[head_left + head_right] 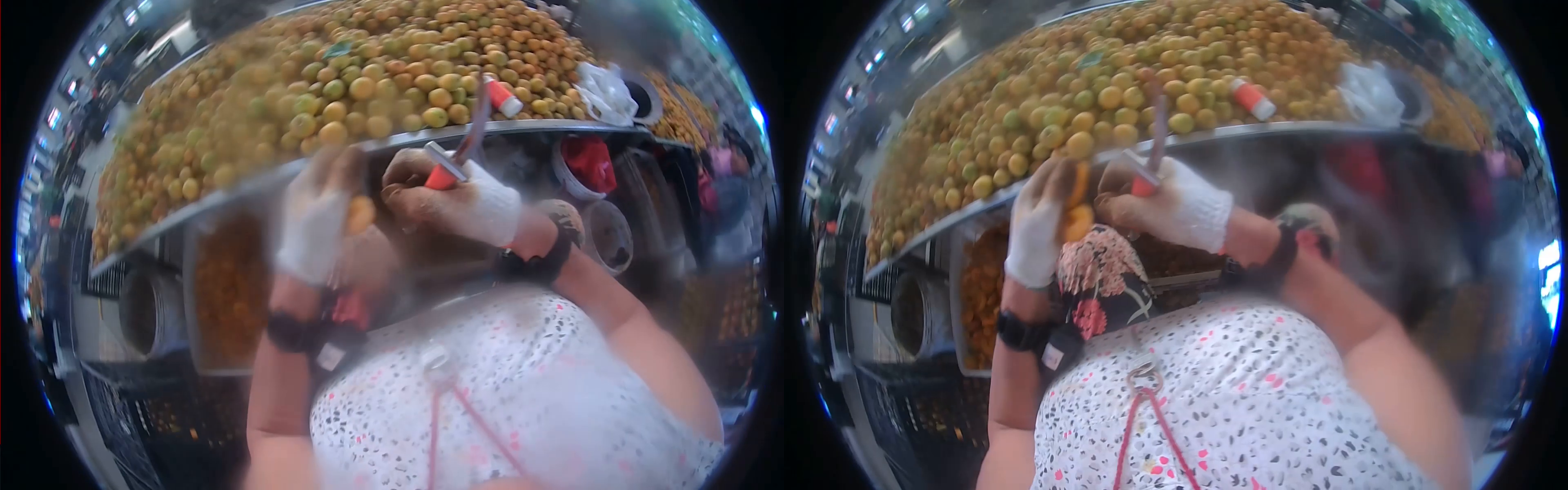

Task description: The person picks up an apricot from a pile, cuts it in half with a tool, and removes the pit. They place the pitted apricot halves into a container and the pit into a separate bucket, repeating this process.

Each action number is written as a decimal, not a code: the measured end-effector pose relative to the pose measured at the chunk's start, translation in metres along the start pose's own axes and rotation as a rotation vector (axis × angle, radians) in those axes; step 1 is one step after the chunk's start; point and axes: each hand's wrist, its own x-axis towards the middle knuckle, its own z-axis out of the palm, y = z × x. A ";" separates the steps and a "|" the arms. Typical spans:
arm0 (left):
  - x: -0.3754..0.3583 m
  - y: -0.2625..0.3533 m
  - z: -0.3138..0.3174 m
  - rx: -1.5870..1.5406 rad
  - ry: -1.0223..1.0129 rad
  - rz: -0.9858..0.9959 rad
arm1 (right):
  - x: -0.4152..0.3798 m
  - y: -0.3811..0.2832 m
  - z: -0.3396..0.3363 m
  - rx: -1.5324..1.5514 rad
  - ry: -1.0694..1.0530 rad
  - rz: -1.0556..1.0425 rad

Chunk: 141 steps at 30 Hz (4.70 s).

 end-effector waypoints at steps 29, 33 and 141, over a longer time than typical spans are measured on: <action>0.140 -0.026 0.074 0.612 -0.488 0.146 | -0.054 0.158 -0.117 -0.158 0.305 0.103; 0.174 -0.044 0.146 0.718 -0.539 0.121 | -0.055 0.164 -0.129 -0.141 0.392 0.134; 0.533 -0.122 0.163 1.193 -0.721 0.557 | 0.005 0.119 -0.248 0.181 0.409 0.116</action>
